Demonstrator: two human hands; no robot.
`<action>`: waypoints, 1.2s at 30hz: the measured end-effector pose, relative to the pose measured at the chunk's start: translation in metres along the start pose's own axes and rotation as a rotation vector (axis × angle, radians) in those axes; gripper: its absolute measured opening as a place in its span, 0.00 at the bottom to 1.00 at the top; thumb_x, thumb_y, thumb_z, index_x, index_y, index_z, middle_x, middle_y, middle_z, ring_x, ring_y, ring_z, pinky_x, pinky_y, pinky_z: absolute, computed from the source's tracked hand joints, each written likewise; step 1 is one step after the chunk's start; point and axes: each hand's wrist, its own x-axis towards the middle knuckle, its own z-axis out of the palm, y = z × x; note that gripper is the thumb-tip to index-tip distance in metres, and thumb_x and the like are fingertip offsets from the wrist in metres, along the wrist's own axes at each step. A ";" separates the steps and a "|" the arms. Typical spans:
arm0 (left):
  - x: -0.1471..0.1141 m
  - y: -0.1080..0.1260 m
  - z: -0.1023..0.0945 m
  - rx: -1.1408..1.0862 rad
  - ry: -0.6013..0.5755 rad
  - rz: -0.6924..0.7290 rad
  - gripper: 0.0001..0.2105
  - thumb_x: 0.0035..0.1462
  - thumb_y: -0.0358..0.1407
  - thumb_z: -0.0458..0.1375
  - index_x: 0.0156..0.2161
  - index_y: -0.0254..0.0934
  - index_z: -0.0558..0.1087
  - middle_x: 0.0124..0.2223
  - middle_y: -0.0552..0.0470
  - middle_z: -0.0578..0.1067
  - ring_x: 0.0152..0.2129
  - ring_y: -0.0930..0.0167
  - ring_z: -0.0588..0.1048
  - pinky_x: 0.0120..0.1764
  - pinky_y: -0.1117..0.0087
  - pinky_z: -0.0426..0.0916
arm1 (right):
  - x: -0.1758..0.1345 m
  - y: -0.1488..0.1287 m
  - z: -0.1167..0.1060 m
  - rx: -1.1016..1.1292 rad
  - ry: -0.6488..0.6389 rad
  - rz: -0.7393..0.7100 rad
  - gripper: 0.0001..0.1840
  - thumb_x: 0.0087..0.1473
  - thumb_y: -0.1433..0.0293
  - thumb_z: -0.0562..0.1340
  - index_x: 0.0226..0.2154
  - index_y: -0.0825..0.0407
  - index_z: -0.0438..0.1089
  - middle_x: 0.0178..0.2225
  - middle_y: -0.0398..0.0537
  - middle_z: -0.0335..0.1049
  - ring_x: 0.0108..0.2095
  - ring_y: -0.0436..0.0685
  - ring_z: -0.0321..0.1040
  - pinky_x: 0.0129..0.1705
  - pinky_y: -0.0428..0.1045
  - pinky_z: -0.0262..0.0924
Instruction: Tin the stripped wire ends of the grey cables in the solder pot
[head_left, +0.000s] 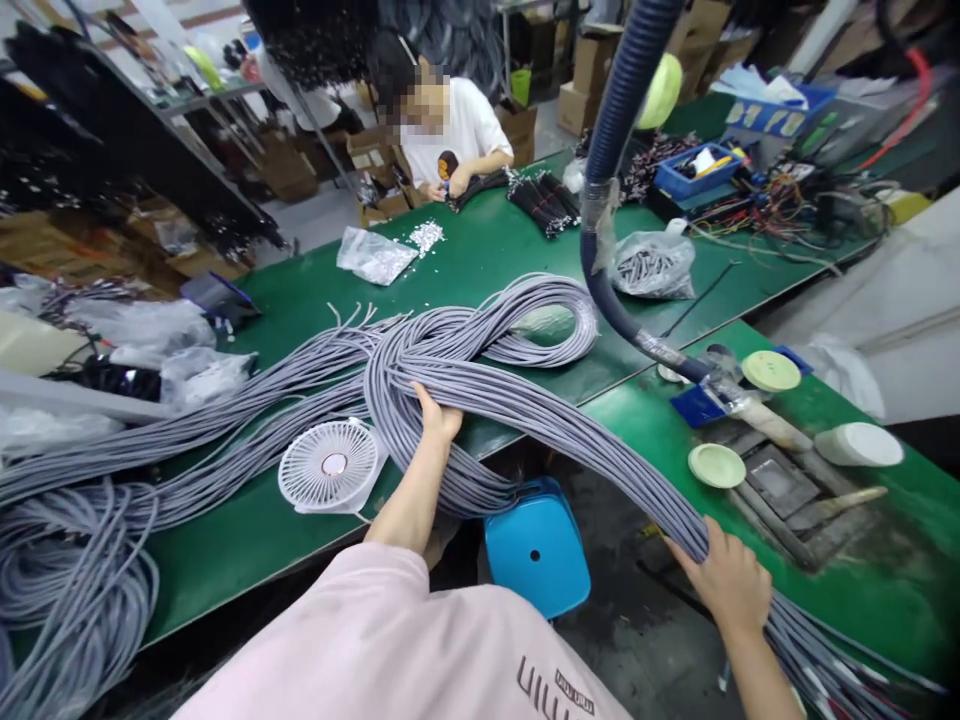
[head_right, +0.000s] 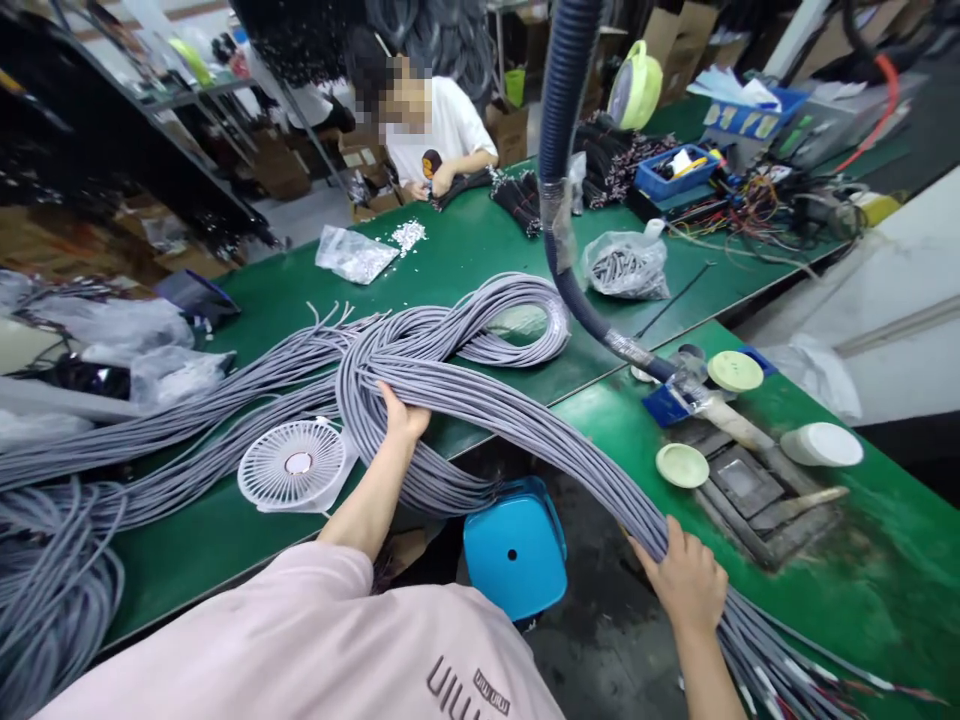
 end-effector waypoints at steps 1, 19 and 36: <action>0.003 0.001 0.011 -0.036 -0.031 0.038 0.27 0.63 0.56 0.43 0.44 0.37 0.74 0.50 0.46 0.76 0.50 0.69 0.73 0.51 0.68 0.70 | 0.000 -0.001 -0.001 0.004 -0.003 0.002 0.37 0.58 0.45 0.52 0.53 0.60 0.63 0.30 0.55 0.68 0.31 0.62 0.62 0.30 0.50 0.44; 0.107 -0.065 0.161 0.731 -0.246 0.415 0.29 0.57 0.45 0.60 0.60 0.33 0.61 0.61 0.42 0.66 0.63 0.69 0.59 0.65 0.66 0.50 | 0.005 -0.006 0.002 0.003 -0.021 0.085 0.37 0.57 0.46 0.53 0.52 0.60 0.65 0.31 0.53 0.68 0.32 0.60 0.58 0.35 0.52 0.45; 0.063 -0.159 0.071 1.576 -0.122 0.649 0.24 0.68 0.38 0.44 0.64 0.26 0.51 0.69 0.39 0.48 0.68 0.69 0.41 0.67 0.61 0.32 | 0.004 -0.009 -0.007 0.190 -0.284 0.220 0.40 0.56 0.46 0.54 0.60 0.59 0.56 0.42 0.59 0.66 0.42 0.66 0.57 0.42 0.55 0.44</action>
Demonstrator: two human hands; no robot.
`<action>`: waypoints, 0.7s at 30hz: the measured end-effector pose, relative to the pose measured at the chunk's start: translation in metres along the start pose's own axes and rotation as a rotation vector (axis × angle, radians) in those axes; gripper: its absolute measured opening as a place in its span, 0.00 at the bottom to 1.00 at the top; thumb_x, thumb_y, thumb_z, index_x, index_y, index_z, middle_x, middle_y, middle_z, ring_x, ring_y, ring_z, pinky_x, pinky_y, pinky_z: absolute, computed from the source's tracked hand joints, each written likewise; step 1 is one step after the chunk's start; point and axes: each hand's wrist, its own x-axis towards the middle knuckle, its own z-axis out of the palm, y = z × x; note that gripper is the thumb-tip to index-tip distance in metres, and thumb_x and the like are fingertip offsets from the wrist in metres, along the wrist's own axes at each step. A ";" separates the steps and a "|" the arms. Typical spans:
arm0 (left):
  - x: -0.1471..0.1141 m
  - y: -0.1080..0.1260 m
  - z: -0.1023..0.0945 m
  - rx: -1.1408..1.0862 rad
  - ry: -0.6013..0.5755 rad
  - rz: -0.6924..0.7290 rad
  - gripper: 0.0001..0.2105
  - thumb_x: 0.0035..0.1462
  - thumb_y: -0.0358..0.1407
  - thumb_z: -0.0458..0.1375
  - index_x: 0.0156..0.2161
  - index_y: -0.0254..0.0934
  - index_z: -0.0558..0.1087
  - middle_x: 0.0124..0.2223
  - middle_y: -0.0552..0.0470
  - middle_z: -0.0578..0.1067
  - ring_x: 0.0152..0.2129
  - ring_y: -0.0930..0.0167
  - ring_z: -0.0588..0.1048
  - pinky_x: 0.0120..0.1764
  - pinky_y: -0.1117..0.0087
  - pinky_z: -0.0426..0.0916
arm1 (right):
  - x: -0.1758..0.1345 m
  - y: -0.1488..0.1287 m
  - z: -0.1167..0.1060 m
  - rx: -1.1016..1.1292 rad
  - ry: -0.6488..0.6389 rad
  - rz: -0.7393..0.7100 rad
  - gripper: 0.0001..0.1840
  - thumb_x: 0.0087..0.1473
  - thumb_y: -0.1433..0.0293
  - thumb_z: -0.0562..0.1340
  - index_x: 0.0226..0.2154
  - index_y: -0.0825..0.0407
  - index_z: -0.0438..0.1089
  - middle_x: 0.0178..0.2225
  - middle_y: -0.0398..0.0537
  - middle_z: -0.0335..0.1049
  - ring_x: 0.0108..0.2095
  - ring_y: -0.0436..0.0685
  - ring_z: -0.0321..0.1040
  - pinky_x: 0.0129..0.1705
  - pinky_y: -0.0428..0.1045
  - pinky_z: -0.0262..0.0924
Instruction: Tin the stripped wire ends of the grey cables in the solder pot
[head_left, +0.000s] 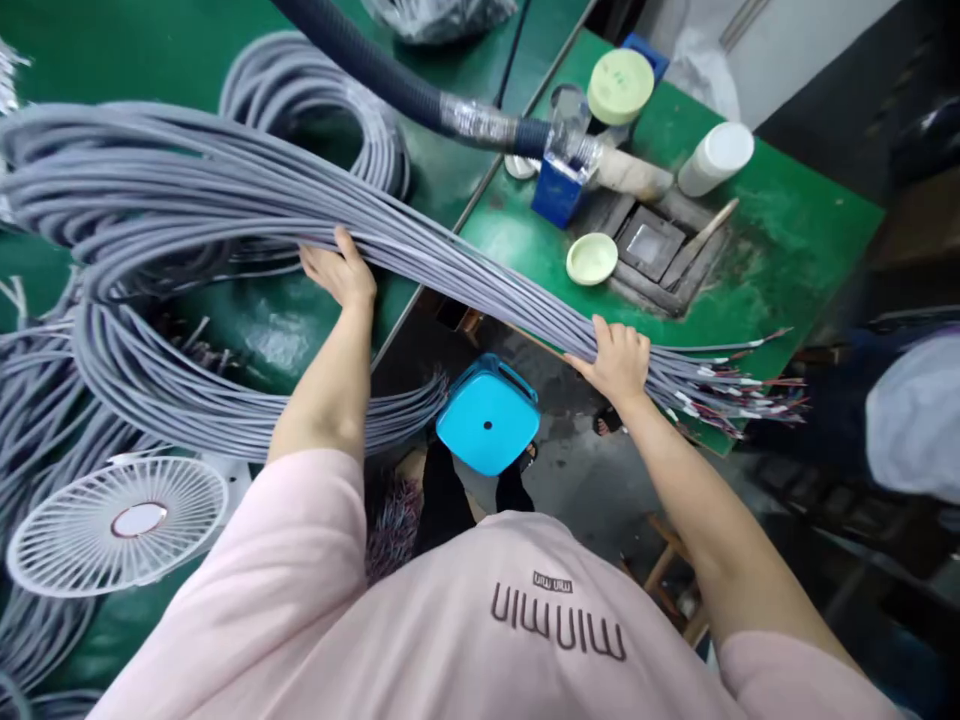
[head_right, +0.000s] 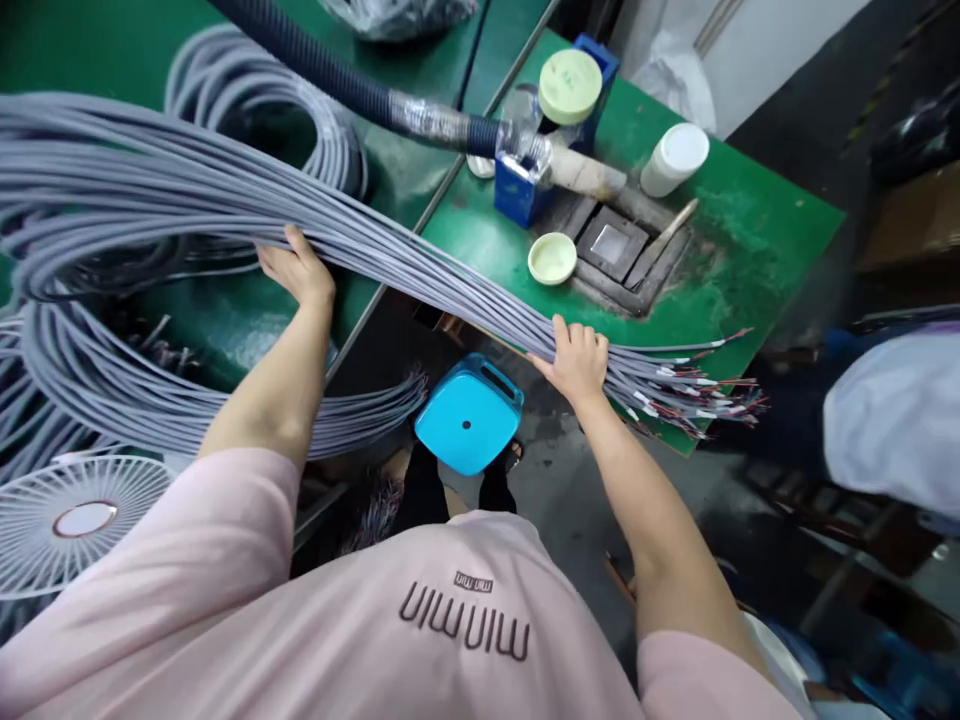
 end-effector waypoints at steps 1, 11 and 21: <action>0.001 0.002 0.000 0.013 0.004 0.015 0.24 0.68 0.38 0.43 0.64 0.24 0.51 0.69 0.38 0.48 0.68 0.69 0.41 0.67 0.62 0.31 | 0.000 0.000 0.000 0.005 -0.003 0.007 0.39 0.57 0.47 0.54 0.60 0.59 0.55 0.42 0.59 0.66 0.42 0.66 0.57 0.43 0.56 0.44; 0.004 0.006 -0.001 0.088 0.015 0.043 0.25 0.69 0.37 0.43 0.63 0.19 0.49 0.68 0.35 0.50 0.67 0.67 0.44 0.66 0.63 0.34 | 0.000 -0.001 0.001 0.028 -0.031 0.016 0.41 0.56 0.48 0.56 0.61 0.60 0.53 0.44 0.62 0.63 0.44 0.67 0.56 0.45 0.57 0.45; 0.017 0.001 0.007 0.097 0.020 0.004 0.22 0.70 0.33 0.41 0.63 0.21 0.47 0.68 0.37 0.49 0.67 0.66 0.43 0.67 0.60 0.31 | 0.000 0.001 0.001 0.071 -0.058 0.004 0.43 0.56 0.46 0.53 0.62 0.61 0.51 0.45 0.62 0.62 0.44 0.68 0.55 0.45 0.59 0.46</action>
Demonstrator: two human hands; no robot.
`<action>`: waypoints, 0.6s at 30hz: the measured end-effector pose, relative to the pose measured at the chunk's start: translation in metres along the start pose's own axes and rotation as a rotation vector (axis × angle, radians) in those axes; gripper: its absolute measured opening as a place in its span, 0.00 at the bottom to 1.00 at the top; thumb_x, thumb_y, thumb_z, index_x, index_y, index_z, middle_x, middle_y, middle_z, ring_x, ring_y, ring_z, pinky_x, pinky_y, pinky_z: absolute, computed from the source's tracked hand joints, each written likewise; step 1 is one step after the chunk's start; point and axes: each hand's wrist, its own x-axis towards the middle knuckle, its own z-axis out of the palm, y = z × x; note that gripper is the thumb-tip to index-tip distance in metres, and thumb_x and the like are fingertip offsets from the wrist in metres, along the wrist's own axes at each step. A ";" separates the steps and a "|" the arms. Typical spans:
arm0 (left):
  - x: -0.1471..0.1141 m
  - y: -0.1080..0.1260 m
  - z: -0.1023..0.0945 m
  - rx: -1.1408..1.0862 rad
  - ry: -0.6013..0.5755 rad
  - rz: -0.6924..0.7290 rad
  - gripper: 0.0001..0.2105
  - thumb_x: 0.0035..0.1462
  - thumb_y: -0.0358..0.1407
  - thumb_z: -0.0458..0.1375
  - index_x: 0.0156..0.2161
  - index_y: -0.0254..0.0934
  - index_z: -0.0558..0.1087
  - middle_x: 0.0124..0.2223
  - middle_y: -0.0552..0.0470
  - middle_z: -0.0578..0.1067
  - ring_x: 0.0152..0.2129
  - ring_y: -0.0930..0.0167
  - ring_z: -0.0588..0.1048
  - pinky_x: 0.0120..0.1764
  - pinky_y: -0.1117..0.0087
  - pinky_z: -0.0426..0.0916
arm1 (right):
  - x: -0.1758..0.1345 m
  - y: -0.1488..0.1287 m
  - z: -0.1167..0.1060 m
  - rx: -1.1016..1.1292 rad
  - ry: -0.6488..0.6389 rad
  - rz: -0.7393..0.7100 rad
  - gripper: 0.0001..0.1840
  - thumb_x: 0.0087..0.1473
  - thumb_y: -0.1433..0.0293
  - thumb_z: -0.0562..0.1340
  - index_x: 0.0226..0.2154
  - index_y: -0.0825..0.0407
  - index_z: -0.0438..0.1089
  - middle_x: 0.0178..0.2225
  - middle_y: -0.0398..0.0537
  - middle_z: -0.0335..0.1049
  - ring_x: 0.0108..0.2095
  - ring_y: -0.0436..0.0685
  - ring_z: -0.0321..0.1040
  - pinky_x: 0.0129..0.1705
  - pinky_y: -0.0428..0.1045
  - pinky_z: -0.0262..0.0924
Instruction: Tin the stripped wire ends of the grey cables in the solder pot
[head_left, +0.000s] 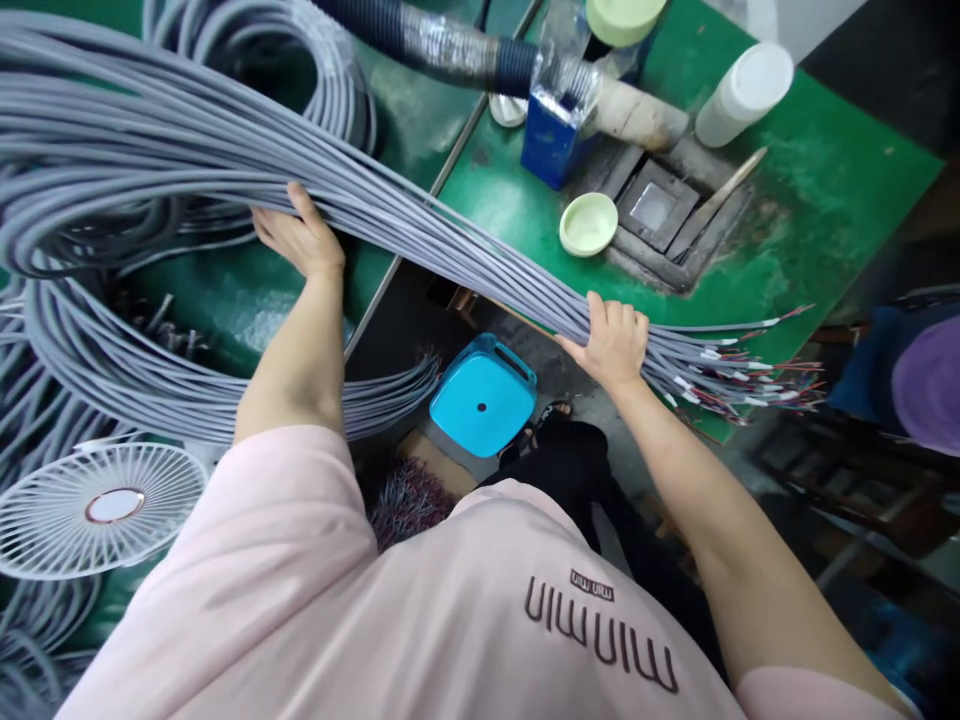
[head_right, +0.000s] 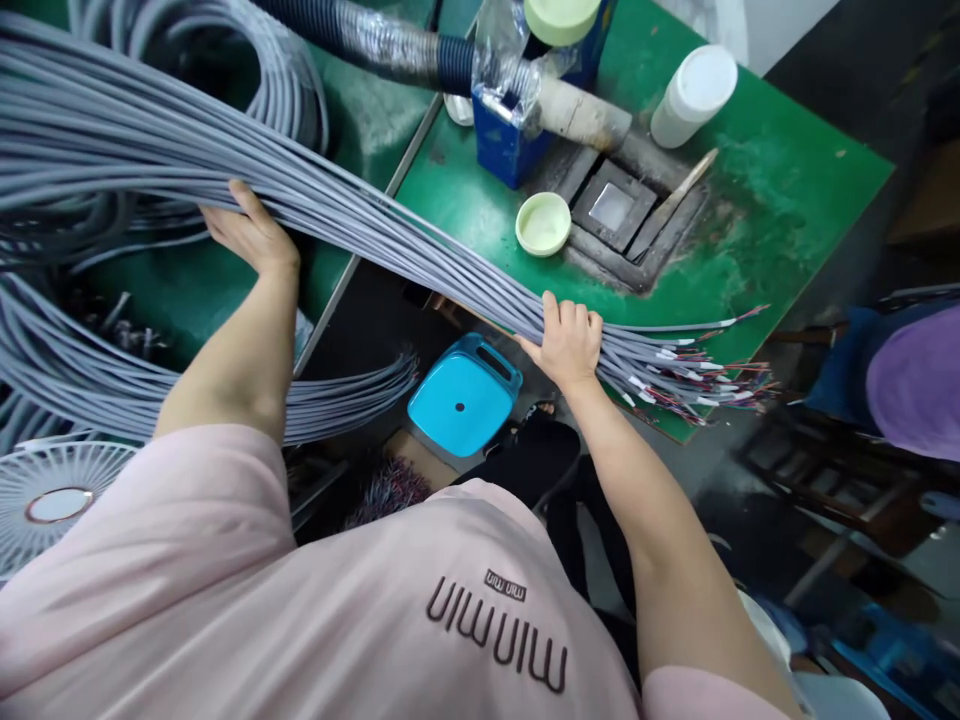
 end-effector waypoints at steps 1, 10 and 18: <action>-0.003 0.002 -0.002 0.010 0.015 0.006 0.22 0.70 0.34 0.42 0.62 0.20 0.49 0.68 0.37 0.51 0.67 0.66 0.45 0.67 0.61 0.33 | 0.000 0.001 0.000 0.016 0.003 -0.005 0.43 0.56 0.46 0.53 0.62 0.61 0.52 0.44 0.63 0.62 0.44 0.69 0.56 0.46 0.59 0.46; -0.018 0.013 -0.011 0.043 0.075 0.043 0.22 0.69 0.36 0.42 0.59 0.18 0.57 0.65 0.36 0.58 0.63 0.66 0.53 0.65 0.64 0.41 | 0.003 0.007 0.007 0.085 0.033 -0.075 0.40 0.58 0.51 0.52 0.62 0.63 0.52 0.44 0.64 0.64 0.43 0.69 0.57 0.47 0.60 0.47; -0.017 0.018 -0.010 0.114 0.113 0.006 0.24 0.65 0.33 0.43 0.59 0.12 0.56 0.62 0.27 0.60 0.61 0.59 0.58 0.63 0.59 0.48 | 0.002 0.006 0.005 0.145 0.129 -0.118 0.36 0.58 0.56 0.55 0.61 0.64 0.55 0.46 0.65 0.67 0.43 0.68 0.60 0.47 0.60 0.50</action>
